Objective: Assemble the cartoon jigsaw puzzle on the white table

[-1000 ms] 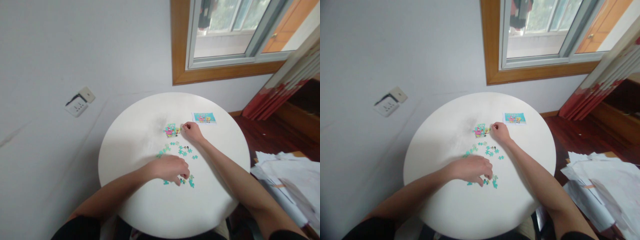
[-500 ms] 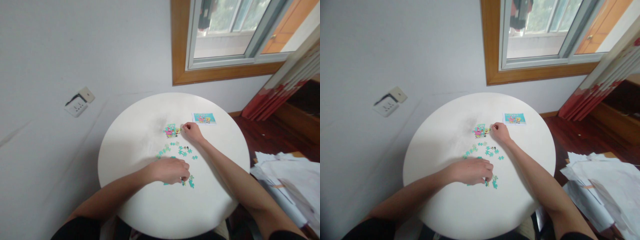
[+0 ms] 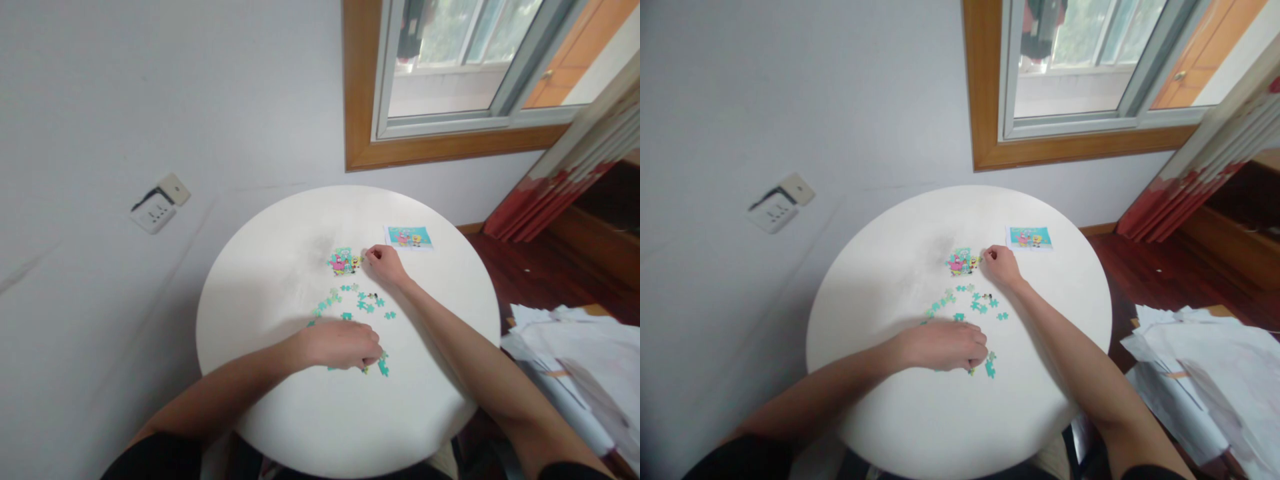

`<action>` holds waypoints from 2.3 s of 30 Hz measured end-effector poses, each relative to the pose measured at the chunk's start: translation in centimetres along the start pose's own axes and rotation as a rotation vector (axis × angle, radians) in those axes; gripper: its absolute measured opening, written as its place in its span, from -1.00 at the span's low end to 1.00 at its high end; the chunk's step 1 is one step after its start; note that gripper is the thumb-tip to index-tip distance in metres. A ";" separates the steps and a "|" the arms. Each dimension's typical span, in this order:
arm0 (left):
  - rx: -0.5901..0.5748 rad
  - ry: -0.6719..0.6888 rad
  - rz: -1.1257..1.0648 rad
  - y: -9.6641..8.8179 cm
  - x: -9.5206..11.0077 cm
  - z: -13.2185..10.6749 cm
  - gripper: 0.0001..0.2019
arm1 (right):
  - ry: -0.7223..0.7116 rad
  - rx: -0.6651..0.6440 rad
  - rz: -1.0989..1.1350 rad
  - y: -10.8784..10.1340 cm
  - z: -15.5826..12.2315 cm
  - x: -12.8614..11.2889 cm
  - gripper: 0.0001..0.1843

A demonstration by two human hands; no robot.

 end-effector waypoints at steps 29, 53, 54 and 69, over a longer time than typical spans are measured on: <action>1.094 -0.622 -0.432 -5.2 -17.1 -5.0 -0.83 | 0.012 -0.163 0.609 2.1 -0.4 -1.4 -0.78; 0.720 -0.619 0.128 -4.7 -14.9 -3.0 -0.61 | -0.003 -0.092 -0.094 1.4 0.0 -0.6 -0.87; 0.722 -0.618 0.128 -4.7 -14.9 -3.1 -0.61 | 0.000 -0.090 -0.111 1.4 0.0 -0.6 -0.87; 0.739 -0.612 0.108 -4.7 -14.8 -3.2 -0.61 | 0.001 -0.108 -0.141 1.6 -0.1 -0.6 -0.88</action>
Point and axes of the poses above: each hand's wrist, its own z-axis towards the middle knuckle, its own y-axis out of the palm, x = y × z, the point moved 8 cm from there along z, towards the middle knuckle, and after that the axes turned 1 degree about z, right-handed, at the moved point
